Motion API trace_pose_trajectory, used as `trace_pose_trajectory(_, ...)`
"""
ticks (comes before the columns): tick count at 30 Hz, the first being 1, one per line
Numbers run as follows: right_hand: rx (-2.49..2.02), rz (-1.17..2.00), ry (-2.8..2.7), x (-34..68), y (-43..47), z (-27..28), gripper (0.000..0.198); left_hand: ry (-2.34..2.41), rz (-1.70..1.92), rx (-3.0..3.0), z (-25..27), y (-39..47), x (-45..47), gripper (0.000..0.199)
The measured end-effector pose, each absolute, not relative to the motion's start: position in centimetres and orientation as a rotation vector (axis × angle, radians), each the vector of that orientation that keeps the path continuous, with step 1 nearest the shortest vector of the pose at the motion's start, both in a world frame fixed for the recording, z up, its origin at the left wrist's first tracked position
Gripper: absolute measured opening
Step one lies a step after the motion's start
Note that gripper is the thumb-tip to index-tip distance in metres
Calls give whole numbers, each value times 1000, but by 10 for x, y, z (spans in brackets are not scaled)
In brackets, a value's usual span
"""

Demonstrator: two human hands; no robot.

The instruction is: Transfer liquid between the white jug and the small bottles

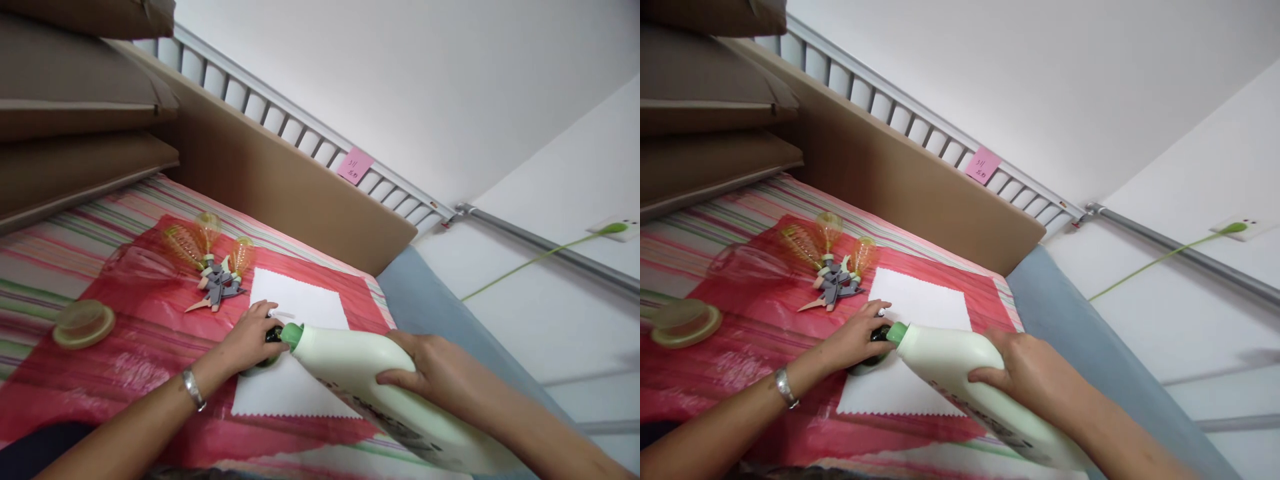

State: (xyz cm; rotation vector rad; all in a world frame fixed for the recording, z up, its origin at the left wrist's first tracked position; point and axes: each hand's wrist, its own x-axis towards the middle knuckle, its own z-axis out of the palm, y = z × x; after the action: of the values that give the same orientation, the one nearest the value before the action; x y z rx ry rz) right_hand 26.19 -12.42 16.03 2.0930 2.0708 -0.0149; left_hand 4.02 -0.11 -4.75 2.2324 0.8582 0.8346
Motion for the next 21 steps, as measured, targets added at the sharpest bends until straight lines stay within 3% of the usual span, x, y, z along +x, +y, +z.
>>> trace_pose_trajectory(7,2388,-350,2124,291,-136,132,30,816,910,2155,-53,10,34,30)
trace_pose_trajectory(14,3165,-390,2037,324,-134,88,33,850,947,2019,-37,27,18,31)
trace_pose_trajectory(21,3802,-451,2094,313,-74,31,31,999,1088,1964,-26,42,-5,33)
